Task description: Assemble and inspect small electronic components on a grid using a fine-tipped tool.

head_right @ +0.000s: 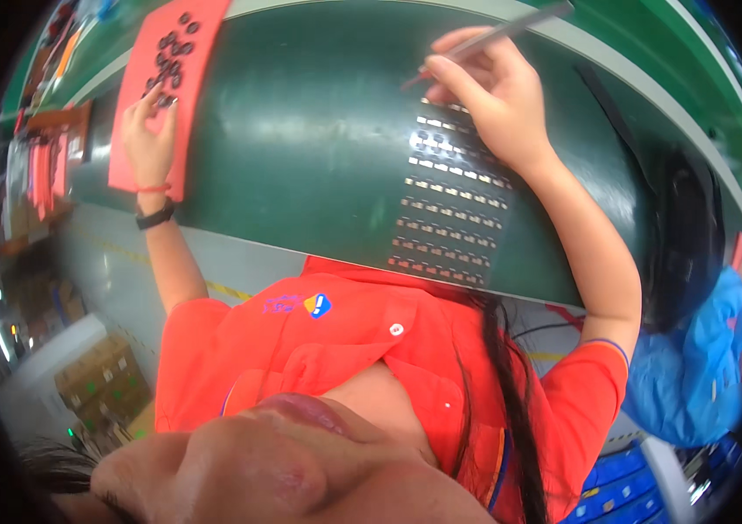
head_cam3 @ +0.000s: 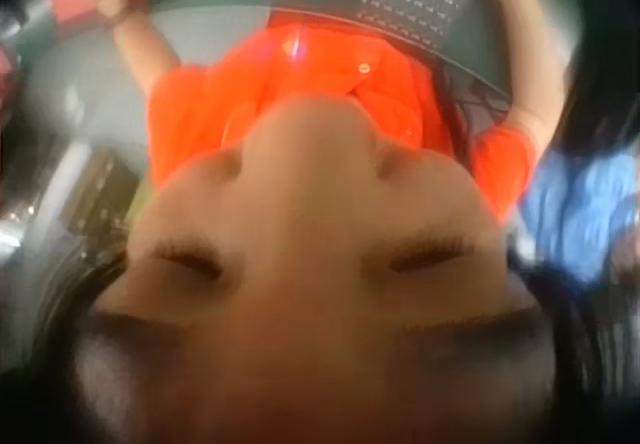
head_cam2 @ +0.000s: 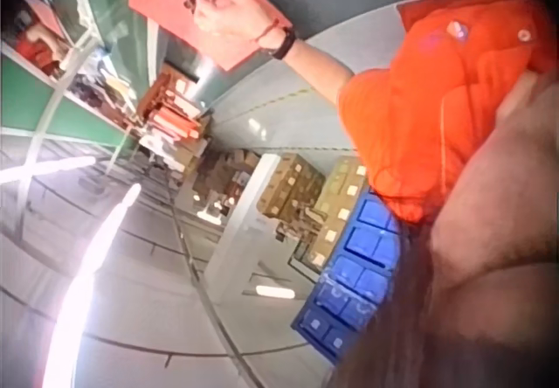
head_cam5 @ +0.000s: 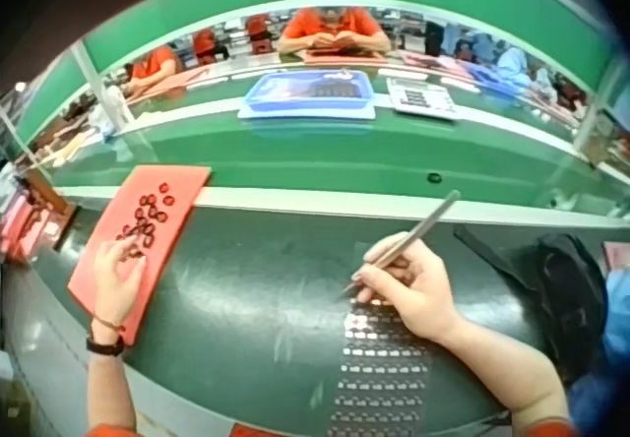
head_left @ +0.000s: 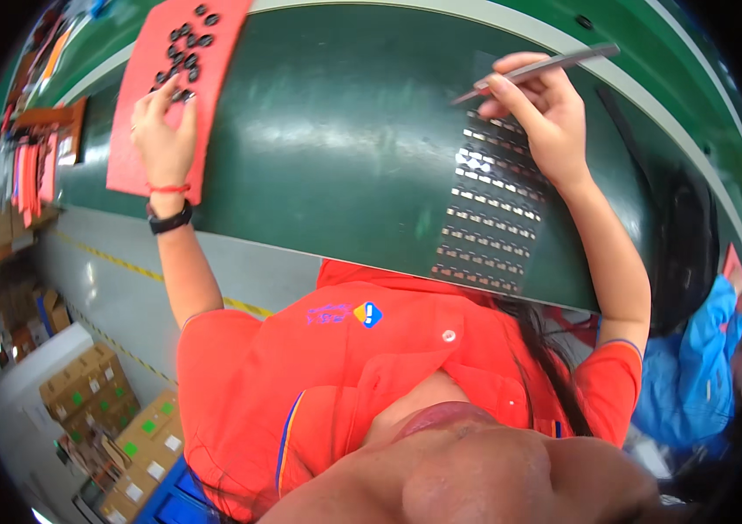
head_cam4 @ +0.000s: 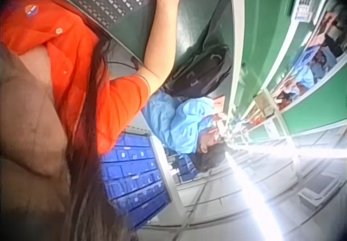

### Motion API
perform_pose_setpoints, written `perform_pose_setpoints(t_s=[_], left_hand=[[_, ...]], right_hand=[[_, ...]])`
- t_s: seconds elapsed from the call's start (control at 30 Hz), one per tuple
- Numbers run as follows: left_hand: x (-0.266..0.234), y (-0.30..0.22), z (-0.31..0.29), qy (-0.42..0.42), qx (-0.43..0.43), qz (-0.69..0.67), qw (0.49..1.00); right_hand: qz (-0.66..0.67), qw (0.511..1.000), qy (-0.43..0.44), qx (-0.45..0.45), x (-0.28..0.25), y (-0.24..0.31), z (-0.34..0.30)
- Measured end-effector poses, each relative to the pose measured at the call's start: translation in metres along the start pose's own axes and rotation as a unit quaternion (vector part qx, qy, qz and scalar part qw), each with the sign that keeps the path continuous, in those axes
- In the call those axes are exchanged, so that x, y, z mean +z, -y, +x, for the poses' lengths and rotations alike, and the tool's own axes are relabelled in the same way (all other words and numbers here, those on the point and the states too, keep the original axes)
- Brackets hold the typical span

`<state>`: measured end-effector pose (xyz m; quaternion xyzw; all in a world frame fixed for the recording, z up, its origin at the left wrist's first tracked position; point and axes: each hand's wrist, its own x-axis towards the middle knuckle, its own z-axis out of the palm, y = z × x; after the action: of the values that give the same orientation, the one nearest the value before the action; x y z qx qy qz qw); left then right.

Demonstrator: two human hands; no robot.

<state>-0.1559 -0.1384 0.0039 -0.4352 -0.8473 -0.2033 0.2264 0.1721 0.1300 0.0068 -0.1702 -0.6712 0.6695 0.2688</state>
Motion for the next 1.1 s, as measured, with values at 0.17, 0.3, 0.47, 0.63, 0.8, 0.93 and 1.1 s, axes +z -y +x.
perform_pose_setpoints(t_s=[0.17, 0.3, 0.47, 0.63, 0.8, 0.93, 1.1], left_hand=[[-0.007, -0.092, 0.017, 0.048, 0.116, -0.124, 0.984], [0.003, -0.171, 0.010, 0.190, 0.312, -0.244, 0.898], [0.030, -0.224, -0.008, 0.242, 0.397, -0.290, 0.836], [0.044, -0.239, -0.008, 0.233, 0.424, -0.284, 0.828], [0.047, -0.240, -0.009, 0.230, 0.418, -0.275, 0.835], [0.047, -0.241, -0.007, 0.231, 0.425, -0.268, 0.833], [0.046, -0.240, -0.006, 0.239, 0.425, -0.272, 0.830]], right_hand=[[-0.060, 0.997, -0.022, 0.038, -0.032, 0.002, -0.007], [-0.063, 0.995, -0.056, 0.046, -0.050, -0.002, -0.026], [-0.045, 0.996, -0.073, 0.029, -0.055, -0.008, -0.034], [-0.053, 0.996, -0.070, 0.018, -0.056, -0.011, -0.035], [-0.050, 0.996, -0.067, 0.024, -0.056, -0.010, -0.035], [-0.033, 0.997, -0.061, 0.041, -0.059, -0.011, -0.033], [-0.019, 0.998, -0.051, 0.044, -0.061, -0.009, -0.033]])
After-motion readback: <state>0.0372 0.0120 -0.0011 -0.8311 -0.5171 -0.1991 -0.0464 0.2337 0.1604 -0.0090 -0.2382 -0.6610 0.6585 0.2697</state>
